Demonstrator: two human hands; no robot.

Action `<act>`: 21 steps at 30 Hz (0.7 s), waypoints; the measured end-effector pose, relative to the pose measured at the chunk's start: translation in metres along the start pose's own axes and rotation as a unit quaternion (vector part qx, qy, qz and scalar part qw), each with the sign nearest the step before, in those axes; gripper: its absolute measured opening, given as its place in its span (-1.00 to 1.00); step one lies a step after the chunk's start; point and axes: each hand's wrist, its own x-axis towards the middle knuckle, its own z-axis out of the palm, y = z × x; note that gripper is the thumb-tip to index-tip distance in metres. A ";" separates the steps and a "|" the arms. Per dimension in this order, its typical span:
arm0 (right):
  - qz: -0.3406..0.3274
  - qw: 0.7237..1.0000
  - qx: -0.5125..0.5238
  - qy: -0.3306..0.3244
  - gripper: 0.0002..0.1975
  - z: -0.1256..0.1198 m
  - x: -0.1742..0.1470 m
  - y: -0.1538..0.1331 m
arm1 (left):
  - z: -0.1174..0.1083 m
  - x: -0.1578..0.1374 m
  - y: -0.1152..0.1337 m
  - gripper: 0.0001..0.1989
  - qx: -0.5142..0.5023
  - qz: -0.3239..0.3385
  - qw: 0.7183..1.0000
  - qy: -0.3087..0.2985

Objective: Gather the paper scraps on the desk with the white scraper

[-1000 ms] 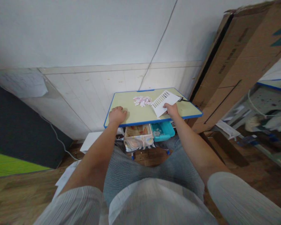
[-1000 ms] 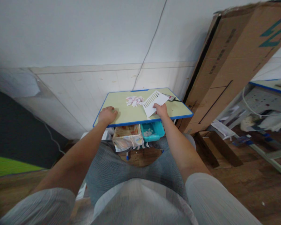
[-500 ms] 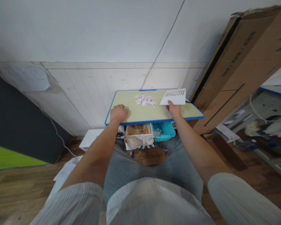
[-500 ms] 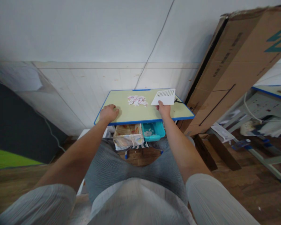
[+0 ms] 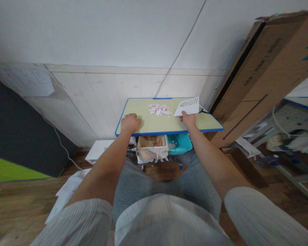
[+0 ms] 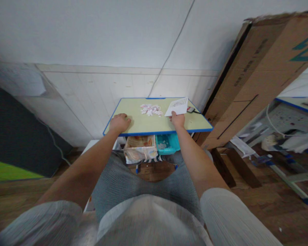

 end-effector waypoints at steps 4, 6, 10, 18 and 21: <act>-0.004 1.000 0.002 0.011 -0.56 -0.002 0.000 0.000 | 0.000 -0.001 0.000 -0.48 0.000 -0.002 1.000 0.002; -0.004 1.000 0.001 0.015 -0.56 -0.003 -0.001 0.001 | 0.000 0.000 0.000 -0.49 0.000 -0.002 1.000 0.002; -0.004 1.000 -0.006 0.017 -0.56 -0.003 -0.002 0.003 | 0.000 0.000 0.000 -0.49 -0.001 -0.002 1.000 0.003; -0.031 0.998 -0.038 0.029 -0.59 -0.004 -0.002 0.004 | 0.001 0.001 -0.001 -0.47 0.000 -0.001 1.000 0.003; -0.061 0.995 -0.059 0.047 -0.59 -0.007 0.001 0.006 | 0.002 0.001 -0.001 -0.48 0.000 -0.002 1.000 0.004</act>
